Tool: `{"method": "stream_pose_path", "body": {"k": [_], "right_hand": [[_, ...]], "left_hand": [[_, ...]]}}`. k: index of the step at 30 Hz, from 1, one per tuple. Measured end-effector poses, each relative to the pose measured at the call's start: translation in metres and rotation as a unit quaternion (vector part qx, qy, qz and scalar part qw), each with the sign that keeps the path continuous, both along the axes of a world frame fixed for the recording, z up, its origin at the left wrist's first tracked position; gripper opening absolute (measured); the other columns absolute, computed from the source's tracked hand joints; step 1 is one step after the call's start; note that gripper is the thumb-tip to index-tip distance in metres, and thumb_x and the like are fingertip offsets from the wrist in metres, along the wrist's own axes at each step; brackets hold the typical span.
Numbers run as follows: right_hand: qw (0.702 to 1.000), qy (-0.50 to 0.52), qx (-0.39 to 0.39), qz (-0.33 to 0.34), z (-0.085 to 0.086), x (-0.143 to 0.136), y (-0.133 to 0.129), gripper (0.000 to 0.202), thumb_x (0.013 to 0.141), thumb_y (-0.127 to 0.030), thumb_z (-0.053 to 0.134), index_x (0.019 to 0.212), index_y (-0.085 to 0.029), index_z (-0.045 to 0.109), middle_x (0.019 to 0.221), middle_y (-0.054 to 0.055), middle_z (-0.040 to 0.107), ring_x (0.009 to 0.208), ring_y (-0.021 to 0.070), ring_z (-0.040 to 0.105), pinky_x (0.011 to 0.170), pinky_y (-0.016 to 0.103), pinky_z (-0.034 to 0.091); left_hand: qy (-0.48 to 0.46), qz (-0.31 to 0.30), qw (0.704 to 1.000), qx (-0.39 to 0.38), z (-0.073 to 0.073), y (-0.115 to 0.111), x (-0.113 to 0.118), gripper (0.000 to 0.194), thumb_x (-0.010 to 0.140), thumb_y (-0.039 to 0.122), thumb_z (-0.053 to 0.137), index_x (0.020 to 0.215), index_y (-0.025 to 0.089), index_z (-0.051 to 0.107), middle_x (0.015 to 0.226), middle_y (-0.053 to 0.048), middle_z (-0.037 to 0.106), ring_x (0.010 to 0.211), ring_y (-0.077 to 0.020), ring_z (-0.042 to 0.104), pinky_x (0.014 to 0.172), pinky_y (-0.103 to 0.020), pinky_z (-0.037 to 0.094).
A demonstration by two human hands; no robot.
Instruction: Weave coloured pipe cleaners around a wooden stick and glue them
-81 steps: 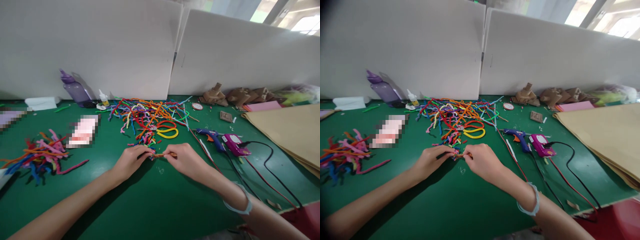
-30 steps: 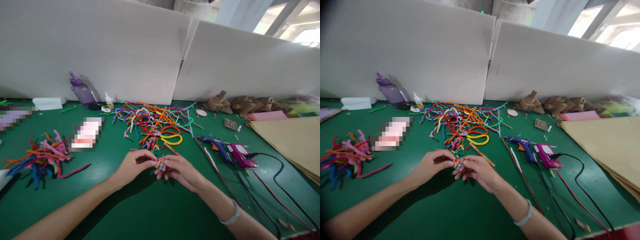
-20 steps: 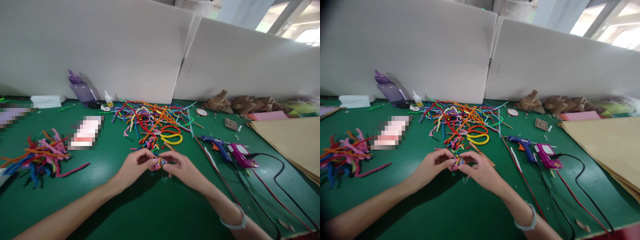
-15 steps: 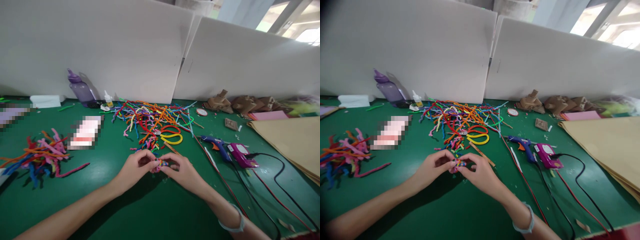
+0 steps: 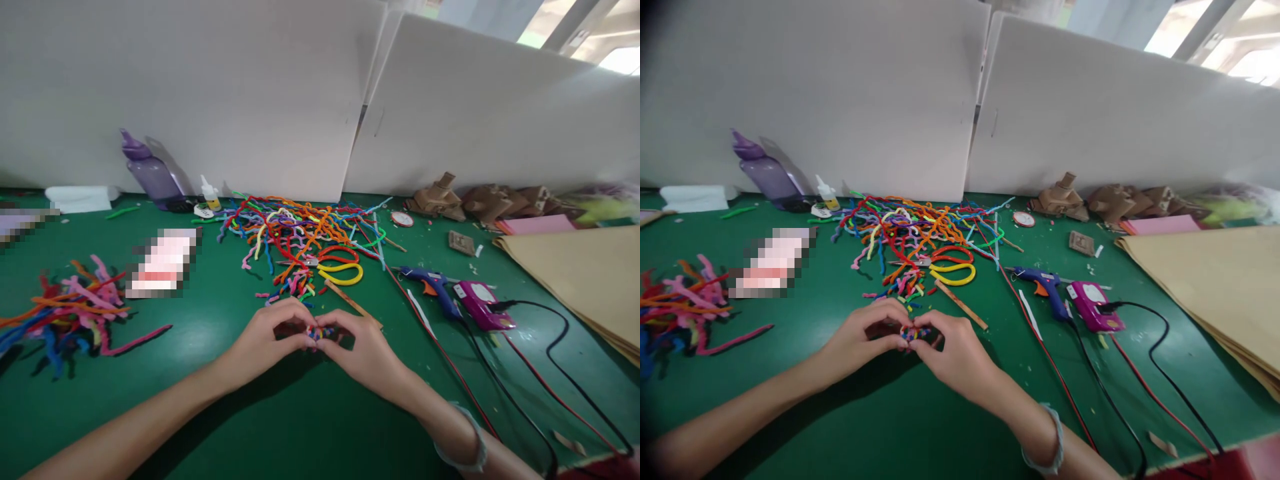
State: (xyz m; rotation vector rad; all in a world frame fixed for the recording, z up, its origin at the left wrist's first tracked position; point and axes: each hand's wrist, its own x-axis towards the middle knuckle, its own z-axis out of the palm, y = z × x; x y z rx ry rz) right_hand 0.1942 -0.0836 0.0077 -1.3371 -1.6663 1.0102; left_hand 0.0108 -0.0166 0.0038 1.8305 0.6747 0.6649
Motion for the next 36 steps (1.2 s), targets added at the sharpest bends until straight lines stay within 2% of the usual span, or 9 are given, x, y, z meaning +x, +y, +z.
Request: {"method": "stream_pose_path", "body": {"k": [8,16,19,23,27,29,32,36], "right_hand": [[0.995,-0.036,0.085,-0.025,-0.007,-0.003,-0.005,0.017,0.082,-0.019,0.06,0.098,-0.021,0.066,0.097,0.005,0.071,0.09,0.0191,0.065,0.082,0.029,0.049],[0.992,-0.03,0.115,-0.036,-0.009,-0.005,-0.008,0.016,0.083,-0.017,0.058,0.096,-0.022,0.067,0.096,0.005,0.071,0.089,0.0188,0.066,0.082,0.029,0.05],[0.996,-0.009,0.08,-0.037,-0.007,-0.007,-0.008,0.015,0.082,-0.019,0.059,0.094,-0.021,0.068,0.095,0.005,0.071,0.088,0.019,0.066,0.082,0.029,0.049],[0.994,0.095,-0.047,-0.034,-0.002,-0.005,-0.001,0.012,0.08,-0.023,0.062,0.09,-0.021,0.067,0.087,0.003,0.07,0.081,0.0176,0.065,0.075,0.028,0.051],[0.964,0.232,-0.12,-0.042,0.002,-0.001,0.004,0.017,0.075,-0.03,0.069,0.088,-0.02,0.067,0.093,0.003,0.067,0.087,0.0169,0.062,0.078,0.027,0.049],[0.949,0.274,-0.149,-0.047,0.004,-0.001,0.004,0.018,0.075,-0.031,0.069,0.087,-0.018,0.067,0.09,0.003,0.065,0.081,0.0151,0.061,0.071,0.026,0.048],[0.929,0.31,-0.198,-0.04,0.004,-0.002,0.003,0.02,0.076,-0.033,0.067,0.087,-0.016,0.064,0.079,0.002,0.063,0.07,0.0125,0.058,0.059,0.022,0.045],[0.94,0.28,-0.192,-0.03,0.003,0.0,0.004,0.027,0.074,-0.032,0.068,0.095,-0.018,0.06,0.082,0.002,0.063,0.072,0.0134,0.06,0.052,0.021,0.044]], "left_hand": [[0.007,0.009,1.0,-0.013,-0.002,-0.003,0.001,0.006,0.08,0.025,0.066,0.081,0.019,0.064,0.082,0.0,0.061,0.073,-0.0125,0.058,0.066,-0.022,0.046],[-0.013,0.005,0.996,-0.09,-0.005,-0.006,0.003,0.011,0.082,0.028,0.063,0.082,0.018,0.062,0.083,-0.001,0.059,0.067,-0.012,0.059,0.062,-0.023,0.051],[-0.018,0.007,0.995,-0.098,-0.005,-0.006,0.003,0.009,0.081,0.026,0.063,0.081,0.017,0.062,0.081,-0.001,0.058,0.066,-0.0119,0.058,0.062,-0.023,0.05],[-0.026,0.018,0.996,-0.089,-0.004,-0.002,0.002,0.009,0.079,0.025,0.065,0.081,0.017,0.061,0.081,-0.001,0.058,0.068,-0.0126,0.057,0.062,-0.023,0.048],[-0.016,0.025,1.0,-0.009,-0.002,0.002,-0.002,0.033,0.071,0.03,0.074,0.1,0.02,0.06,0.098,-0.004,0.057,0.078,-0.0153,0.056,0.068,-0.025,0.049],[0.004,0.021,0.999,0.048,0.0,0.003,-0.004,0.037,0.07,0.031,0.076,0.102,0.021,0.06,0.1,-0.004,0.058,0.083,-0.017,0.057,0.072,-0.027,0.048],[0.032,0.017,0.995,0.097,0.0,0.002,-0.004,0.025,0.077,0.03,0.071,0.098,0.021,0.062,0.093,-0.002,0.063,0.084,-0.0166,0.059,0.076,-0.027,0.047],[0.05,-0.014,0.99,0.131,0.0,0.004,-0.007,0.016,0.084,0.026,0.063,0.099,0.022,0.065,0.091,-0.002,0.067,0.085,-0.0156,0.061,0.08,-0.026,0.046]]}}
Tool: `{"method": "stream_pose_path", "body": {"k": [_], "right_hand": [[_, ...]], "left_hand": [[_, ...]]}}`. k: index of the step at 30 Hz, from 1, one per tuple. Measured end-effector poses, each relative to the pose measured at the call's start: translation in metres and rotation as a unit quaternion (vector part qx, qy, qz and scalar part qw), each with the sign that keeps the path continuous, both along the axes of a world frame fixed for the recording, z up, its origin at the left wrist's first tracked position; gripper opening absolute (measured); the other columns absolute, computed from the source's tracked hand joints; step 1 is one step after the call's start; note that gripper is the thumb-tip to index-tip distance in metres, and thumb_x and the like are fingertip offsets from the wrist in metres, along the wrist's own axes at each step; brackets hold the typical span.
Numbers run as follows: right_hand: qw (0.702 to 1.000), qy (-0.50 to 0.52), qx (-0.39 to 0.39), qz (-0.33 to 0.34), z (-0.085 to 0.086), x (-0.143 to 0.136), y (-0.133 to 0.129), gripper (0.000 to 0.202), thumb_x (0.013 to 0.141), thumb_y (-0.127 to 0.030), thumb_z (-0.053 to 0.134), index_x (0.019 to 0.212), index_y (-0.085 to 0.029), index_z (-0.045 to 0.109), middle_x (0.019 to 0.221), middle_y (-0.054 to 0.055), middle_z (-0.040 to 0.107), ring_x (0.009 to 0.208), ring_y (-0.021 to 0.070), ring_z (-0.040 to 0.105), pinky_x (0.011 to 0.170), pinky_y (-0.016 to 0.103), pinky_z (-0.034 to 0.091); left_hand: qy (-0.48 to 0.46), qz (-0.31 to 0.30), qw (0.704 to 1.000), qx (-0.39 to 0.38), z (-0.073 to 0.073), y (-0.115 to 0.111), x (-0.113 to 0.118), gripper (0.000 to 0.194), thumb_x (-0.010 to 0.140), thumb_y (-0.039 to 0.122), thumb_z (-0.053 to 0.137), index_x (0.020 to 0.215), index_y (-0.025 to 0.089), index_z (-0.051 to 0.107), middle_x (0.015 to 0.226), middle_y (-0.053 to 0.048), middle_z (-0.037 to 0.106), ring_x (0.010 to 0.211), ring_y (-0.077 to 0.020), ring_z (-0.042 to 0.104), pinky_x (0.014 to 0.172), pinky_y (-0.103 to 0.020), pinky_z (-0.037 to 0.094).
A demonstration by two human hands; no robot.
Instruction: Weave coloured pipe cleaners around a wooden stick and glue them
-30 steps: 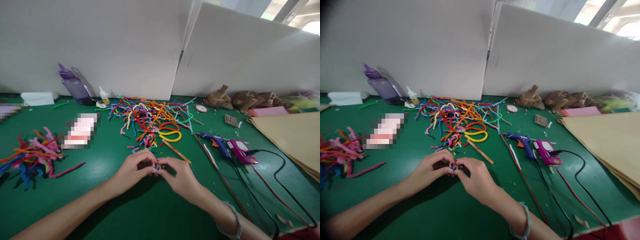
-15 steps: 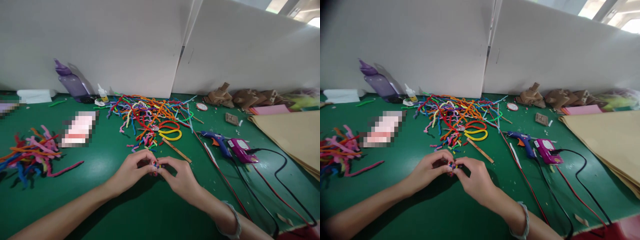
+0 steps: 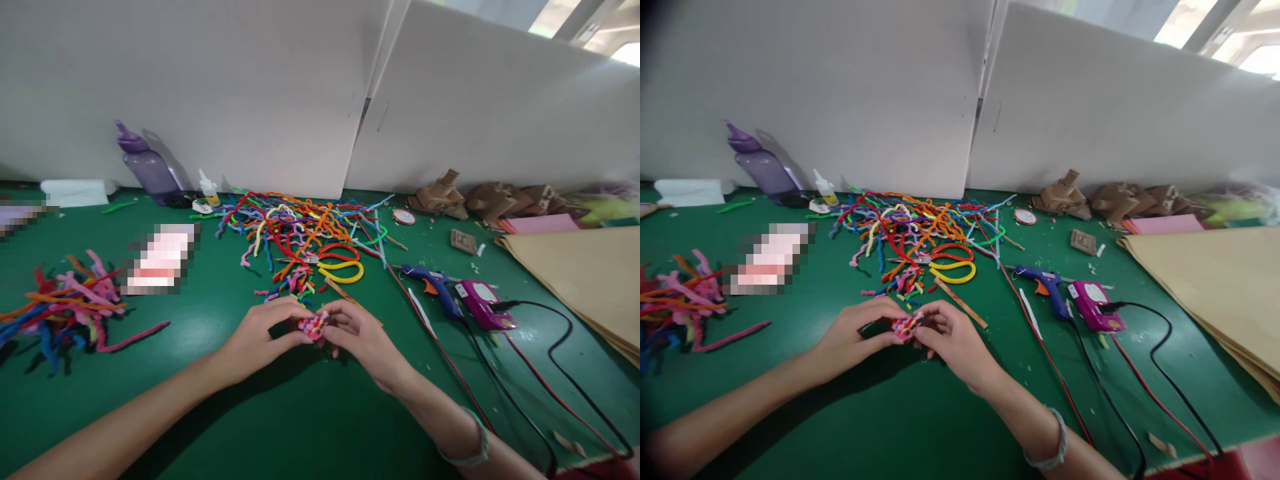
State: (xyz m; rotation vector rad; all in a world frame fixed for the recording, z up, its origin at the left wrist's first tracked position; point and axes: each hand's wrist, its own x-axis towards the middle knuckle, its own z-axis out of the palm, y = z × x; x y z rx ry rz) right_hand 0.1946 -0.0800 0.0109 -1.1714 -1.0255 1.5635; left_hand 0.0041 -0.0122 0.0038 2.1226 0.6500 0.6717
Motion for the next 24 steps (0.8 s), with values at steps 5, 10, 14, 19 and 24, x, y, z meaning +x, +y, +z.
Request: {"method": "stream_pose_path", "body": {"k": [5,10,14,19,24], "right_hand": [[0.993,-0.111,0.026,0.003,-0.001,0.006,0.002,0.022,0.074,-0.033,0.067,0.088,-0.017,0.062,0.076,0.001,0.063,0.062,0.0118,0.059,0.047,0.02,0.044],[0.978,-0.202,0.035,-0.026,-0.013,-0.003,-0.002,0.014,0.076,-0.029,0.065,0.073,-0.018,0.057,0.063,-0.002,0.061,0.05,0.0093,0.052,0.045,0.021,0.038],[0.939,-0.323,0.115,-0.01,-0.018,-0.009,-0.007,0.013,0.08,-0.022,0.06,0.068,-0.019,0.057,0.06,-0.002,0.059,0.054,0.0101,0.051,0.049,0.022,0.037],[0.825,-0.526,0.205,-0.022,-0.008,0.018,-0.002,0.003,0.083,-0.021,0.059,0.082,-0.019,0.06,0.078,0.002,0.061,0.075,0.0162,0.057,0.068,0.027,0.043],[0.695,-0.693,0.19,0.005,-0.003,0.041,0.006,0.012,0.083,-0.023,0.059,0.093,-0.015,0.06,0.096,0.01,0.059,0.094,0.0251,0.054,0.078,0.035,0.043]], "left_hand": [[0.022,-0.035,0.998,0.045,-0.002,0.005,-0.004,0.022,0.085,0.026,0.062,0.106,0.023,0.064,0.1,-0.004,0.067,0.093,-0.017,0.061,0.085,-0.027,0.045],[0.046,0.01,0.996,0.071,-0.005,0.003,-0.003,0.027,0.088,0.024,0.057,0.115,0.022,0.06,0.109,-0.005,0.067,0.102,-0.0182,0.06,0.092,-0.03,0.044],[0.052,-0.055,0.993,0.089,-0.007,0.003,-0.001,0.026,0.086,0.024,0.059,0.111,0.019,0.062,0.108,-0.007,0.067,0.103,-0.0196,0.058,0.093,-0.032,0.044],[0.074,-0.074,0.987,0.123,-0.01,0.01,0.0,0.018,0.086,0.029,0.061,0.1,0.022,0.067,0.104,-0.006,0.064,0.105,-0.0206,0.052,0.095,-0.035,0.04],[0.101,-0.09,0.984,0.117,-0.01,0.014,-0.002,0.014,0.086,0.031,0.061,0.095,0.022,0.068,0.097,-0.004,0.062,0.095,-0.0178,0.053,0.09,-0.033,0.04]]}}
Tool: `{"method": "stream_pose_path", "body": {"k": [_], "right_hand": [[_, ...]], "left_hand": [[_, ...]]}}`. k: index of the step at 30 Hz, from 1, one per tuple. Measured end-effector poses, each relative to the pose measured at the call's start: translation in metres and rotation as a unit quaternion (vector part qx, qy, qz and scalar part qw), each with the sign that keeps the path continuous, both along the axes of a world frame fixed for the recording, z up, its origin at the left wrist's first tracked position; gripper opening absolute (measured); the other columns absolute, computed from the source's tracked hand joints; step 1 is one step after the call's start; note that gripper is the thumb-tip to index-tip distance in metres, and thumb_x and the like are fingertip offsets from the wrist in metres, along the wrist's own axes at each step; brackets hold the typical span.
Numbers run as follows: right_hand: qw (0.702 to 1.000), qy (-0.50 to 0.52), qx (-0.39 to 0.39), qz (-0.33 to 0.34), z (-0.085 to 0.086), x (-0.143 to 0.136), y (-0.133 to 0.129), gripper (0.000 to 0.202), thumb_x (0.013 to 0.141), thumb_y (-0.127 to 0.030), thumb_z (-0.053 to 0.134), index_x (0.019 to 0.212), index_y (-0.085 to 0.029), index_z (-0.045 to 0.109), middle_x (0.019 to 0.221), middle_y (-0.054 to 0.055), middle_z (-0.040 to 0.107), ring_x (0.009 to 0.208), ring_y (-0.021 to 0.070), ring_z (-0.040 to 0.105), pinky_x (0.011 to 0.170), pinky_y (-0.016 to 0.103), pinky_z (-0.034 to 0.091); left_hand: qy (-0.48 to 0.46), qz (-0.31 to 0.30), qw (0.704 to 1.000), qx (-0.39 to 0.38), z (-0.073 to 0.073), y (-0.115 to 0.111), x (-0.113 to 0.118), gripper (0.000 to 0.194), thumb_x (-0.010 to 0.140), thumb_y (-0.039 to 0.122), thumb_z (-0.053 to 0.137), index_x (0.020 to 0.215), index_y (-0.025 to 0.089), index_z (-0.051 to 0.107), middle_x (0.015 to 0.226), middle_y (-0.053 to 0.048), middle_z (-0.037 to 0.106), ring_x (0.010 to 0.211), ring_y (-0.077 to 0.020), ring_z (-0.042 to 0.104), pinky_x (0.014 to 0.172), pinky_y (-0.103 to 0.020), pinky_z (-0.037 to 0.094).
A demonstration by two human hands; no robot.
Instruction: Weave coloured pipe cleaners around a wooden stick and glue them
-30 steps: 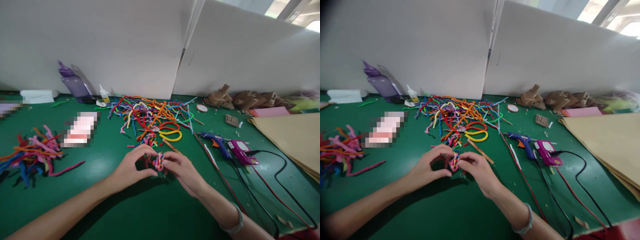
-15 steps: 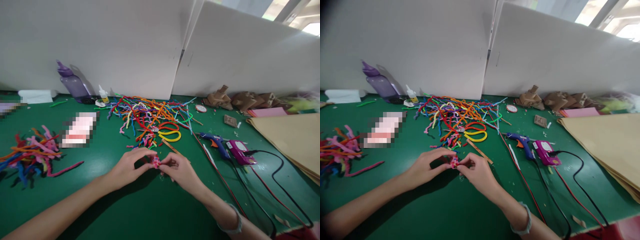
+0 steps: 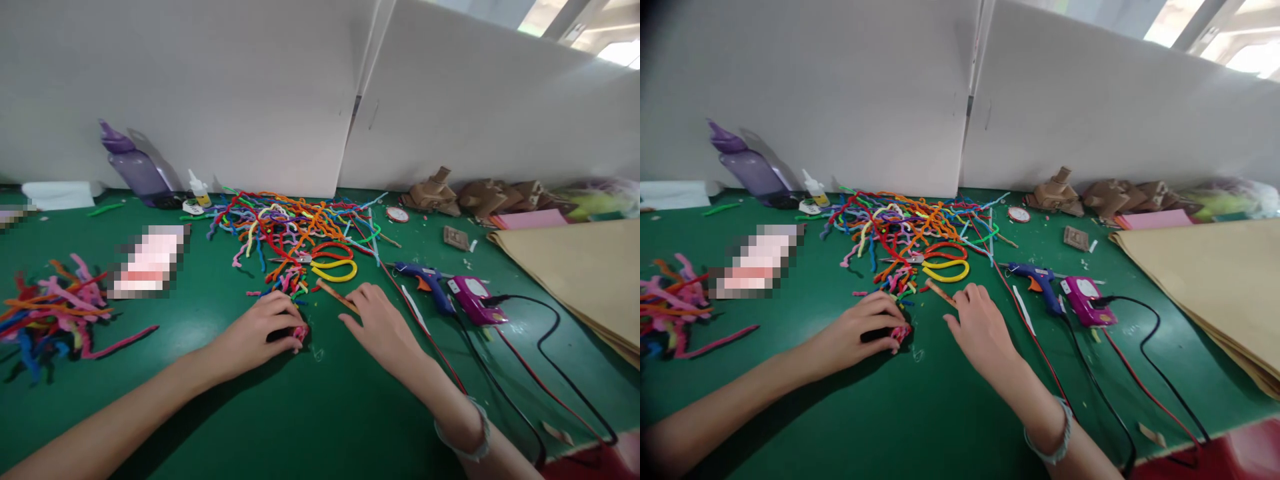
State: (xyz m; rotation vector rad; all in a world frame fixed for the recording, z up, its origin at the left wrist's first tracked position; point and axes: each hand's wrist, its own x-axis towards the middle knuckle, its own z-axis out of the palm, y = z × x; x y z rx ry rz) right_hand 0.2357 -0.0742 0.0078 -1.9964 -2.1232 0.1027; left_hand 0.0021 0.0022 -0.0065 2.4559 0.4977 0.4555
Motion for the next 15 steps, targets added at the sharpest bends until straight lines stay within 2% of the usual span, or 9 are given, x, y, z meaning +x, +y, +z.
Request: {"method": "stream_pose_path", "body": {"k": [4,6,8,10,15], "right_hand": [[0.999,-0.023,-0.035,0.017,0.013,0.003,-0.002,0.011,0.09,-0.016,0.047,0.09,-0.015,0.058,0.081,0.006,0.062,0.075,0.0208,0.057,0.068,0.032,0.041],[0.996,0.013,-0.051,0.073,0.025,0.007,-0.008,0.015,0.092,-0.018,0.044,0.098,-0.018,0.058,0.08,0.003,0.065,0.072,0.0188,0.057,0.068,0.031,0.039],[0.988,0.039,-0.058,0.137,0.038,0.011,-0.016,0.02,0.094,-0.02,0.043,0.104,-0.022,0.059,0.089,0.001,0.068,0.077,0.0168,0.059,0.071,0.03,0.038],[0.98,0.042,-0.067,0.182,0.048,0.011,-0.024,0.021,0.094,-0.021,0.044,0.106,-0.025,0.061,0.091,0.0,0.069,0.08,0.0157,0.061,0.072,0.029,0.036],[0.964,-0.026,-0.077,0.255,0.061,-0.004,-0.029,0.018,0.091,-0.021,0.048,0.101,-0.023,0.063,0.077,0.0,0.066,0.072,0.0158,0.06,0.067,0.03,0.033]], "left_hand": [[0.018,-0.015,1.0,-0.012,-0.001,0.005,-0.004,0.02,0.089,0.031,0.057,0.105,0.024,0.065,0.1,-0.005,0.061,0.096,-0.0183,0.053,0.088,-0.032,0.041],[0.024,-0.038,0.999,-0.024,0.0,0.009,-0.006,0.029,0.089,0.03,0.057,0.117,0.025,0.06,0.105,-0.006,0.061,0.1,-0.0189,0.052,0.09,-0.033,0.041],[0.028,-0.065,0.997,-0.035,0.003,0.012,-0.007,0.034,0.087,0.03,0.06,0.12,0.025,0.058,0.107,-0.006,0.061,0.104,-0.0195,0.05,0.092,-0.033,0.04],[0.027,-0.083,0.995,-0.039,0.007,0.014,-0.007,0.03,0.085,0.03,0.063,0.114,0.024,0.061,0.105,-0.005,0.063,0.104,-0.0196,0.05,0.093,-0.032,0.039],[0.017,-0.086,0.995,-0.038,0.012,0.011,-0.005,0.015,0.086,0.026,0.062,0.1,0.023,0.066,0.098,-0.003,0.064,0.101,-0.0183,0.05,0.091,-0.03,0.039]]}}
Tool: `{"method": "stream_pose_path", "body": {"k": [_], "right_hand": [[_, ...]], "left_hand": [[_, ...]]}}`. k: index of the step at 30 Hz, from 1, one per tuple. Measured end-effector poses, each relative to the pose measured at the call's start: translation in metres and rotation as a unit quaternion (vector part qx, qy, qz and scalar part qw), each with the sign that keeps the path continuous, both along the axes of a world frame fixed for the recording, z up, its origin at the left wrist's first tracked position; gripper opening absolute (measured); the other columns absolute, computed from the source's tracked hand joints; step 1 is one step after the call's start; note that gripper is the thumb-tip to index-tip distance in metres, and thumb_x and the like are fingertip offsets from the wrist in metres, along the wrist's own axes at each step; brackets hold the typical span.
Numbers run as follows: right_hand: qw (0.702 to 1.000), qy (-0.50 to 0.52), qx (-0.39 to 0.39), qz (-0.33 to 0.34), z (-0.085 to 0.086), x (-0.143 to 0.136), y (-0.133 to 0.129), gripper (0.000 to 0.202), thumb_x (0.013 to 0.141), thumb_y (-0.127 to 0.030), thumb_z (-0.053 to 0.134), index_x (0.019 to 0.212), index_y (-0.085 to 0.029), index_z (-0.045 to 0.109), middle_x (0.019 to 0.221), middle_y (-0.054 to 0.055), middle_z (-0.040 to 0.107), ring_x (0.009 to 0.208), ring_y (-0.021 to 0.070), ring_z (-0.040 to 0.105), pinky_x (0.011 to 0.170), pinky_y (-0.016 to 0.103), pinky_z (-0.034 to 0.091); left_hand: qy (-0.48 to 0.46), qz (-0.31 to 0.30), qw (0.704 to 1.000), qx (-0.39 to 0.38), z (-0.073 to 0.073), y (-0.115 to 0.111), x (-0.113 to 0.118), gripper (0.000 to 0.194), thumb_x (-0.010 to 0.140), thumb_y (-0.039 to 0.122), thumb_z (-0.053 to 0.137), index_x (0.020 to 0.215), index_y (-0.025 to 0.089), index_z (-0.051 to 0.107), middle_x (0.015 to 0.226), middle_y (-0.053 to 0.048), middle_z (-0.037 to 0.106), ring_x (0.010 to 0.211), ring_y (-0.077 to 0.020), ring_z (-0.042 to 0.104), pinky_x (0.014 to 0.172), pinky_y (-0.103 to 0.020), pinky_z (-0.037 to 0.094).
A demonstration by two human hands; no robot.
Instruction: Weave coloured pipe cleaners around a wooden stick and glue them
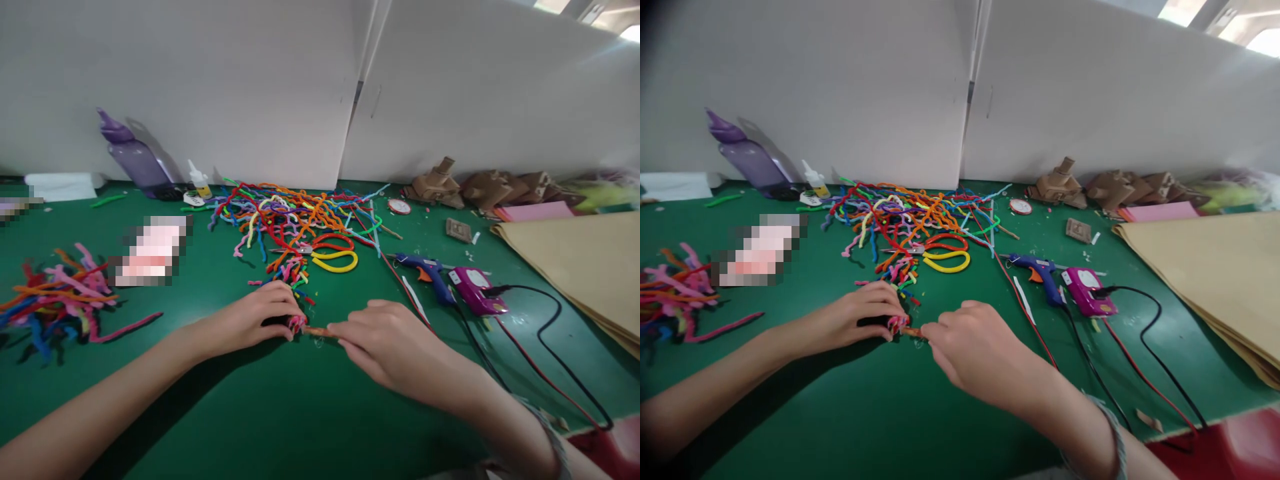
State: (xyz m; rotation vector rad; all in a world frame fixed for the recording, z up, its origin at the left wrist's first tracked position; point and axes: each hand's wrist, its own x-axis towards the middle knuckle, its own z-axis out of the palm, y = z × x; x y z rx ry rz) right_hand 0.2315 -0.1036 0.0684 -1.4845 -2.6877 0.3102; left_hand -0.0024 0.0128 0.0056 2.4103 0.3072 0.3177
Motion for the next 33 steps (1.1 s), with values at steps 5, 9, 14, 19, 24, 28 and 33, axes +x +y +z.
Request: {"method": "stream_pose_path", "body": {"k": [5,9,14,19,24,28,33], "right_hand": [[0.998,-0.055,0.025,0.031,0.005,-0.017,0.004,0.015,0.091,-0.02,0.047,0.092,-0.019,0.062,0.074,0.002,0.065,0.068,0.0171,0.059,0.064,0.031,0.031],[0.995,-0.079,0.028,0.045,0.01,-0.024,0.007,0.011,0.089,-0.018,0.049,0.089,-0.018,0.06,0.075,0.002,0.066,0.068,0.0175,0.059,0.061,0.031,0.03],[0.989,-0.126,0.007,0.072,0.022,-0.034,0.018,0.008,0.084,-0.016,0.053,0.083,-0.017,0.061,0.071,0.003,0.067,0.064,0.0179,0.061,0.054,0.03,0.026],[0.985,-0.149,-0.008,0.087,0.027,-0.043,0.026,0.007,0.081,-0.014,0.055,0.081,-0.017,0.063,0.072,0.005,0.068,0.065,0.0194,0.063,0.052,0.029,0.025],[0.988,-0.136,-0.006,0.066,0.031,-0.034,0.021,0.013,0.086,-0.017,0.052,0.087,-0.017,0.064,0.077,0.005,0.069,0.069,0.0197,0.064,0.055,0.03,0.029],[0.993,-0.111,-0.001,0.048,0.03,-0.028,0.015,0.016,0.088,-0.019,0.049,0.09,-0.017,0.065,0.079,0.005,0.07,0.072,0.0193,0.065,0.058,0.029,0.032],[0.99,-0.128,-0.008,0.065,0.024,-0.036,0.017,0.012,0.085,-0.016,0.052,0.085,-0.017,0.064,0.075,0.005,0.069,0.068,0.0195,0.065,0.057,0.029,0.033]], "left_hand": [[0.008,0.005,1.0,0.0,-0.002,-0.003,-0.002,0.011,0.088,0.026,0.059,0.096,0.021,0.065,0.097,-0.004,0.062,0.098,-0.0176,0.052,0.088,-0.03,0.04],[-0.005,0.01,1.0,0.001,-0.007,-0.001,-0.002,0.017,0.085,0.031,0.063,0.097,0.02,0.065,0.095,-0.004,0.062,0.095,-0.0179,0.053,0.084,-0.029,0.041],[-0.027,-0.003,1.0,0.005,-0.011,0.0,-0.003,0.017,0.086,0.03,0.061,0.1,0.02,0.065,0.096,-0.005,0.063,0.095,-0.0181,0.053,0.084,-0.03,0.042],[-0.024,0.004,1.0,0.004,-0.009,-0.001,-0.003,0.02,0.085,0.031,0.062,0.102,0.02,0.065,0.096,-0.005,0.063,0.095,-0.0181,0.054,0.083,-0.03,0.042],[-0.028,0.005,1.0,0.004,-0.009,0.0,-0.002,0.016,0.084,0.03,0.064,0.096,0.02,0.066,0.093,-0.004,0.065,0.092,-0.0172,0.055,0.082,-0.028,0.043],[-0.04,0.001,0.999,0.011,-0.014,0.002,-0.002,0.018,0.083,0.031,0.064,0.097,0.02,0.066,0.094,-0.005,0.065,0.092,-0.0173,0.055,0.083,-0.028,0.043],[-0.046,0.007,0.999,0.013,-0.016,0.002,-0.003,0.021,0.081,0.033,0.067,0.097,0.019,0.067,0.094,-0.005,0.065,0.091,-0.0177,0.055,0.082,-0.029,0.043]]}}
